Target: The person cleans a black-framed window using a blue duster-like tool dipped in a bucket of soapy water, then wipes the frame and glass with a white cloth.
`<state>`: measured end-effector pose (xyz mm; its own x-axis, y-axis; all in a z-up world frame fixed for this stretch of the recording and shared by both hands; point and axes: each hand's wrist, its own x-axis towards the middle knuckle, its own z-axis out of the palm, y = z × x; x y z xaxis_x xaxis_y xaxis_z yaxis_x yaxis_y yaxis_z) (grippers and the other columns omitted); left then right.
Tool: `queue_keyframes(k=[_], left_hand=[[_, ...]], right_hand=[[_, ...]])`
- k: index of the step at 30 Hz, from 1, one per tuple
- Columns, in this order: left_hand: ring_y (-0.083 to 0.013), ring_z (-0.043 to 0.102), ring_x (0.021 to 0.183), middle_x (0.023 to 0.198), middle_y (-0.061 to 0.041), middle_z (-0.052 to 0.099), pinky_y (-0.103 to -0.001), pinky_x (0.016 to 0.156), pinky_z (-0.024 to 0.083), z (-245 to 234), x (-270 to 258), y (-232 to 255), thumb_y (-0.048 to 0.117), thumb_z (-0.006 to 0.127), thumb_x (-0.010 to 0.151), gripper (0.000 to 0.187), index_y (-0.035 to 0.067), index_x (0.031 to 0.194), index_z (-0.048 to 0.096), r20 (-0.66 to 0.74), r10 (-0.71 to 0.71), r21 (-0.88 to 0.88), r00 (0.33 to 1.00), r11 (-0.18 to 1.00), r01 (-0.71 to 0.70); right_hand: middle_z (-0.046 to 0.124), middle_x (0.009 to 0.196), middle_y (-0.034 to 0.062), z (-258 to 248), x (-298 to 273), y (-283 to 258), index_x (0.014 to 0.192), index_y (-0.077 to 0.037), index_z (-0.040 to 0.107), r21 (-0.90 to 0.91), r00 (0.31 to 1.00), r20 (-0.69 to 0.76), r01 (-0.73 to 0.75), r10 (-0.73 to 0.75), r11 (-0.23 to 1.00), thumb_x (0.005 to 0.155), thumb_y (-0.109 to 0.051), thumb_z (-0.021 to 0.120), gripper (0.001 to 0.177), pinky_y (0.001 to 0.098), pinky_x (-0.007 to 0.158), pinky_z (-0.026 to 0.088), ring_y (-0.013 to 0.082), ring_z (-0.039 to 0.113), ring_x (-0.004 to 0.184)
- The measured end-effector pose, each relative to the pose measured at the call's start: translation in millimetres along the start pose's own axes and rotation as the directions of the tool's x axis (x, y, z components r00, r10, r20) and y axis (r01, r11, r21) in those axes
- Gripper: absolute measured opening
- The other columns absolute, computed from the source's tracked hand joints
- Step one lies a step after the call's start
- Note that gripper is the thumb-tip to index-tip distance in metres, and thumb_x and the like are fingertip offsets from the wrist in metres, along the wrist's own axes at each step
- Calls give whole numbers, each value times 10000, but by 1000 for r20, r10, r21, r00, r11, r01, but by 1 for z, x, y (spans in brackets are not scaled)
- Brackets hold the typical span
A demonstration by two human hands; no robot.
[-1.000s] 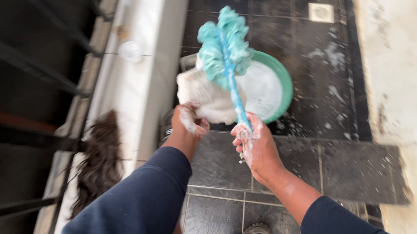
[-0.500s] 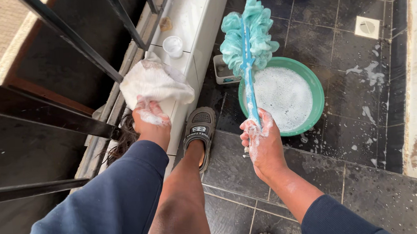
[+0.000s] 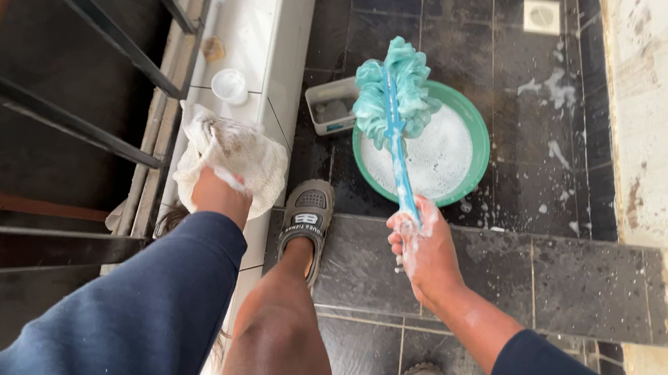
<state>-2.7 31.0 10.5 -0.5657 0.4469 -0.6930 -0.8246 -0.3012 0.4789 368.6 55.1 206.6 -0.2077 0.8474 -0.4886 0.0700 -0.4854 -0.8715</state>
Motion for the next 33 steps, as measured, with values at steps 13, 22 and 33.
queue_keyframes(k=[13,22,33], left_hand=[[-199,551,868,1031,-47,542,-413,658,483,27,56,4,355,663,876,356,206,1199,653,-128,-81,355,989,927,122],[-217,580,837,998,-66,568,-428,650,491,107,-60,-9,291,654,901,303,143,1158,589,100,185,381,978,900,-210],[-209,572,788,949,-59,561,-396,614,472,177,-171,-194,285,588,937,238,132,1117,566,392,-768,883,507,160,-440]], right_hand=[[620,953,55,24,53,-9,1414,-48,475,-8,1000,-10,-22,22,1000,997,-45,495,418,251,632,486,90,537,728],[616,949,58,20,52,-19,1396,-43,480,52,998,52,-22,19,998,1000,-49,495,396,244,618,487,89,540,724],[637,875,60,-15,45,6,1224,-16,567,69,982,-135,-124,132,990,1012,-54,449,246,268,557,456,100,560,668]])
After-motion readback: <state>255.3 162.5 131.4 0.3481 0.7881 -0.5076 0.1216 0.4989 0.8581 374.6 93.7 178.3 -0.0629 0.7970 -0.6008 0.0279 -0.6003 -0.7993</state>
